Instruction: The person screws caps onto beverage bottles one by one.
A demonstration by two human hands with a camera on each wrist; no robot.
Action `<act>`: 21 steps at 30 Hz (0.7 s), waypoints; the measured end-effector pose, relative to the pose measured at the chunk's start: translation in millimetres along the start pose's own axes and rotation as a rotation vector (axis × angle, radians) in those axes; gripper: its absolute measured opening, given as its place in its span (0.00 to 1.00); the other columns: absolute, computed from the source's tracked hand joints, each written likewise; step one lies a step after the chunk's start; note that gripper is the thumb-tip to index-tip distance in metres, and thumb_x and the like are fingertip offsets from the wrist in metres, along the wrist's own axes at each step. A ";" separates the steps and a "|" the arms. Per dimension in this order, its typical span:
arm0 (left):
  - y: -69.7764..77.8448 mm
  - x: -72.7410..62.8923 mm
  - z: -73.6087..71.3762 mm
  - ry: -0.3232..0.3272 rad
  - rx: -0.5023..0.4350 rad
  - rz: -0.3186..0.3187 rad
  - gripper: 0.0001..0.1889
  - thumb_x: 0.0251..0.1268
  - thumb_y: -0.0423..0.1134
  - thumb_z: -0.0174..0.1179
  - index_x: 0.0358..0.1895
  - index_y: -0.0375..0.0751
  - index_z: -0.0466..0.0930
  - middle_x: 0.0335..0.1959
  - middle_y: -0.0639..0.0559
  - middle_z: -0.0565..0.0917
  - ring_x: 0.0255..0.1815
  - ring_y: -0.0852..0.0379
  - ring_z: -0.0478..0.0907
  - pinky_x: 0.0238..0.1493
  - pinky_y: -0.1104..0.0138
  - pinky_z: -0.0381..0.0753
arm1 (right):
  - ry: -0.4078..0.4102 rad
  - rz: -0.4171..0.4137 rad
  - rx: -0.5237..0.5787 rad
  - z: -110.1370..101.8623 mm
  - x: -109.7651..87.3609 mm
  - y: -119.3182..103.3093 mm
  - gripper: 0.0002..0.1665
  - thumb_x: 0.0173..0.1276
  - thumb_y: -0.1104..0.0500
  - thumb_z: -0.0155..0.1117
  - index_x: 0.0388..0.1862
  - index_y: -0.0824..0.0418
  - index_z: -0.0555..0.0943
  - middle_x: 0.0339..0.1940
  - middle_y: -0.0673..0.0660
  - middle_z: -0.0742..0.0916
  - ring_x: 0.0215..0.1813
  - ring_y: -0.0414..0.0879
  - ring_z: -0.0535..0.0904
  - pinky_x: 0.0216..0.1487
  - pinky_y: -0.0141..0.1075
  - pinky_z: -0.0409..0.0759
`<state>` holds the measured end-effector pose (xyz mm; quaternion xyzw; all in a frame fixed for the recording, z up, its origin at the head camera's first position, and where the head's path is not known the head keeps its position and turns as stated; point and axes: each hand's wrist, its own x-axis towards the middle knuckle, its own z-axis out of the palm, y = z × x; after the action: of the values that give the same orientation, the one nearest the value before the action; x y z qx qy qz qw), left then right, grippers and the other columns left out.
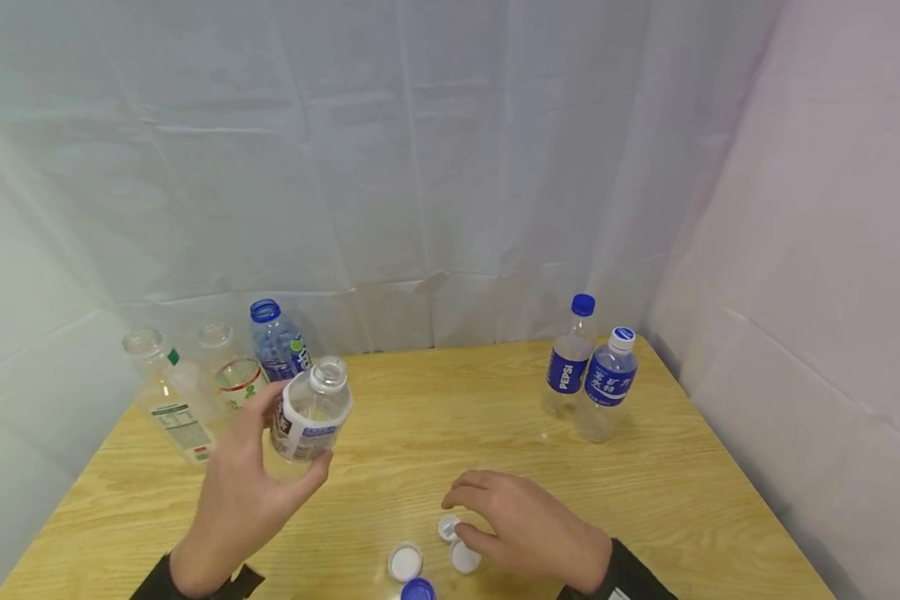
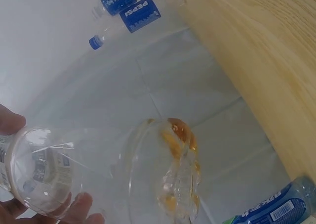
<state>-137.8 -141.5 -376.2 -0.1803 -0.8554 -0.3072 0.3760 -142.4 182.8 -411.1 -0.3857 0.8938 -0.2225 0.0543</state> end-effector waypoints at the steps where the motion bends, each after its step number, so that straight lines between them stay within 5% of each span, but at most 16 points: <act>1: 0.7 -0.6 -0.2 -0.002 0.005 0.011 0.45 0.43 0.40 0.80 0.69 0.37 0.71 0.57 0.43 0.85 0.52 0.46 0.86 0.47 0.48 0.87 | -0.001 0.002 0.001 0.2 0.0 0.0 0.13 0.77 0.53 0.65 0.58 0.46 0.85 0.58 0.44 0.87 0.59 0.37 0.84 0.58 0.38 0.86; 13: 4.3 -12.9 0.6 -0.018 0.021 0.123 0.47 0.37 0.42 0.80 0.70 0.40 0.74 0.59 0.50 0.84 0.53 0.54 0.83 0.49 0.58 0.86 | -0.020 0.010 -0.015 3.7 7.3 2.6 0.14 0.76 0.54 0.66 0.58 0.49 0.86 0.58 0.45 0.87 0.58 0.37 0.84 0.57 0.38 0.87; 21: 2.6 -18.4 2.3 -0.046 0.001 0.127 0.45 0.39 0.45 0.79 0.69 0.40 0.75 0.59 0.49 0.83 0.55 0.53 0.82 0.53 0.61 0.83 | -0.048 0.045 -0.042 10.3 13.9 8.4 0.14 0.76 0.53 0.66 0.58 0.48 0.86 0.57 0.46 0.88 0.57 0.38 0.85 0.58 0.39 0.87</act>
<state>-125.7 -139.4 -390.3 -0.2409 -0.8508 -0.2782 0.3751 -154.9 174.2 -423.0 -0.3717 0.9052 -0.1929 0.0725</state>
